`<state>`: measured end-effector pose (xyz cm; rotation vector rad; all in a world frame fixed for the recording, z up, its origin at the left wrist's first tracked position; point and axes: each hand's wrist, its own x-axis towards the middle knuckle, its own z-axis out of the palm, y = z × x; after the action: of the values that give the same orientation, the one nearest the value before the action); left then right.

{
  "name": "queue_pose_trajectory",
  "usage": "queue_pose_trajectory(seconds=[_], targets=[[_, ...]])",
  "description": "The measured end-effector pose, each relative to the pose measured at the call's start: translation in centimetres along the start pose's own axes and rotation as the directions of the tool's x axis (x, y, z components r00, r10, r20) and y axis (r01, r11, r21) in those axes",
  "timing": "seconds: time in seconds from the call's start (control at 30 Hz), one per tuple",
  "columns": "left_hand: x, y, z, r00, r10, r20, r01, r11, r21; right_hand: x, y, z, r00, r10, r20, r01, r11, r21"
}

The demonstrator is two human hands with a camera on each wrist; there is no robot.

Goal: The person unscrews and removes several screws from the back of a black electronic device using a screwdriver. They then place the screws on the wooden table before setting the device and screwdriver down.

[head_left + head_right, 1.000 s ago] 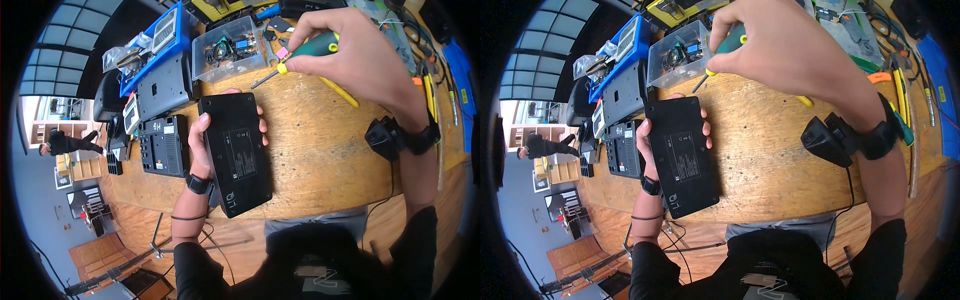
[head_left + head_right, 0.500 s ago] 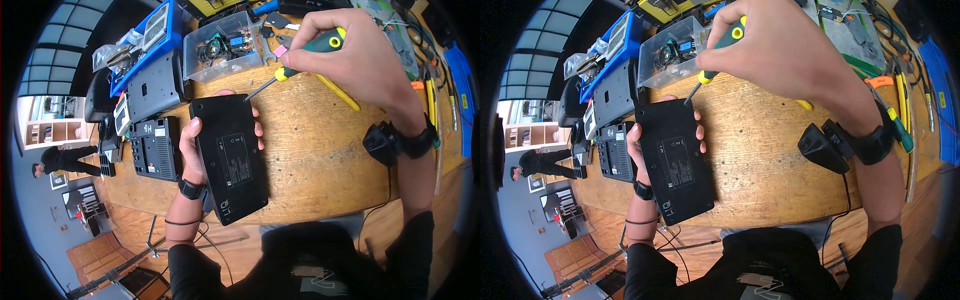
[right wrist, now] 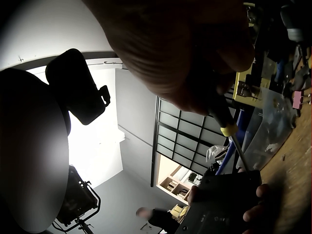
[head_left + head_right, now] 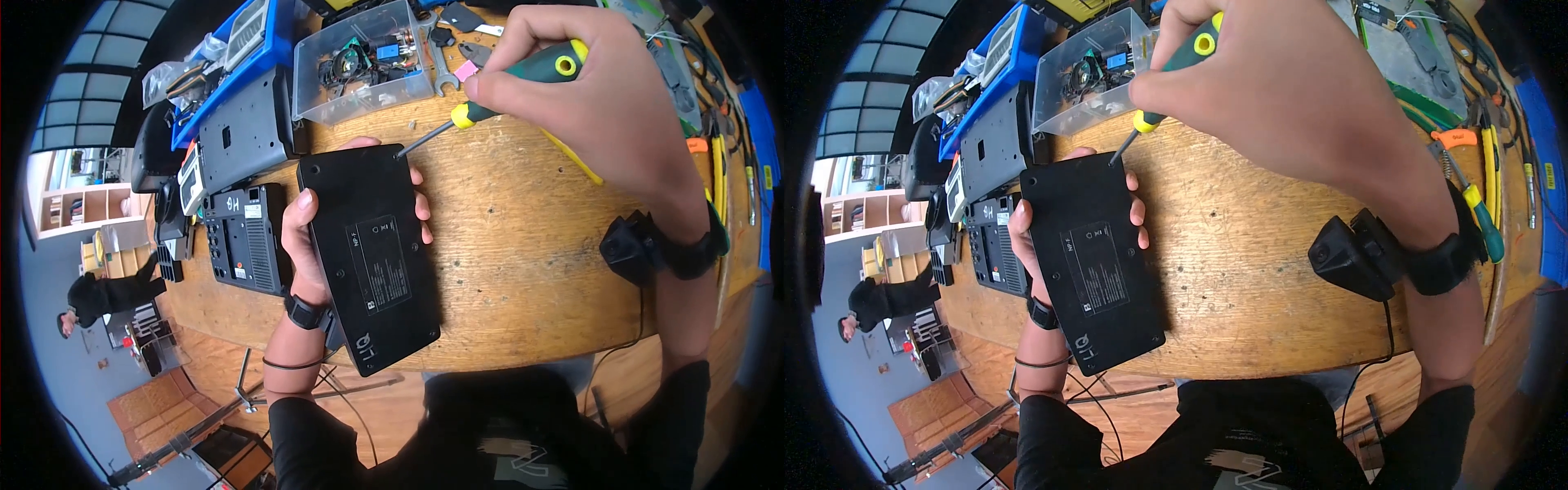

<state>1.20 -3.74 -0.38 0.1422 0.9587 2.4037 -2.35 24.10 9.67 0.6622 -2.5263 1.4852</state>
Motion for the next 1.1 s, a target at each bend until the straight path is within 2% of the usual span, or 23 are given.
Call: queue_pose_trajectory(seconds=[0.1,0.27,0.4,0.5,0.6,0.7,0.73,0.83,0.9,0.93,1.0,1.1], targets=[[0.0,0.0,-0.1,1.000,0.005,-0.006,-0.005,1.000,-0.001,-0.2,-0.6,0.6,1.000,0.018,-0.016,-0.019,0.996,-0.092],[0.0,-0.1,0.0,1.000,0.009,-0.009,-0.009,1.000,-0.004,-0.1,-0.1,0.1,1.000,-0.001,0.027,0.003,0.998,-0.060],[0.0,-0.1,-0.2,1.000,0.008,0.004,-0.008,1.000,-0.018,-0.1,-0.4,0.9,0.999,-0.033,-0.043,0.025,0.987,-0.158],[-0.1,0.0,-0.4,1.000,0.012,0.000,-0.012,1.000,-0.014,-0.3,-2.0,0.6,1.000,-0.013,0.010,0.014,0.982,-0.189],[-0.3,0.2,0.0,0.997,0.007,-0.074,-0.008,1.000,-0.007,-1.2,-1.6,1.9,0.993,-0.117,-0.024,0.114,0.989,-0.095],[-0.2,0.7,0.4,0.995,-0.008,-0.097,0.007,1.000,-0.010,-2.2,-3.0,2.7,0.992,-0.116,-0.051,0.115,0.993,-0.031],[-0.2,1.0,1.1,0.985,0.008,-0.171,0.002,0.998,0.058,-2.1,-3.1,2.2,0.998,-0.061,0.018,0.061,0.998,-0.028],[-0.3,1.0,0.9,0.990,0.027,-0.138,-0.022,0.999,0.038,-2.4,-3.6,2.1,0.994,-0.014,0.110,0.016,1.000,-0.021],[-0.2,1.0,0.4,0.995,0.029,-0.098,-0.031,0.999,-0.015,-2.8,-3.9,2.7,0.997,-0.045,0.070,0.041,0.997,0.059],[-0.2,1.1,0.6,0.993,0.031,-0.111,-0.026,0.999,0.044,-3.2,-3.7,3.5,0.997,-0.071,0.019,0.068,0.988,0.136],[-0.3,1.3,0.7,0.991,0.040,-0.128,-0.026,0.994,0.109,-3.6,-3.5,4.5,0.992,-0.111,-0.058,0.119,0.981,0.154],[-0.2,1.3,0.8,0.991,0.052,-0.125,-0.038,0.993,0.113,-3.6,-3.3,4.7,0.980,-0.186,-0.072,0.189,0.981,0.042]])
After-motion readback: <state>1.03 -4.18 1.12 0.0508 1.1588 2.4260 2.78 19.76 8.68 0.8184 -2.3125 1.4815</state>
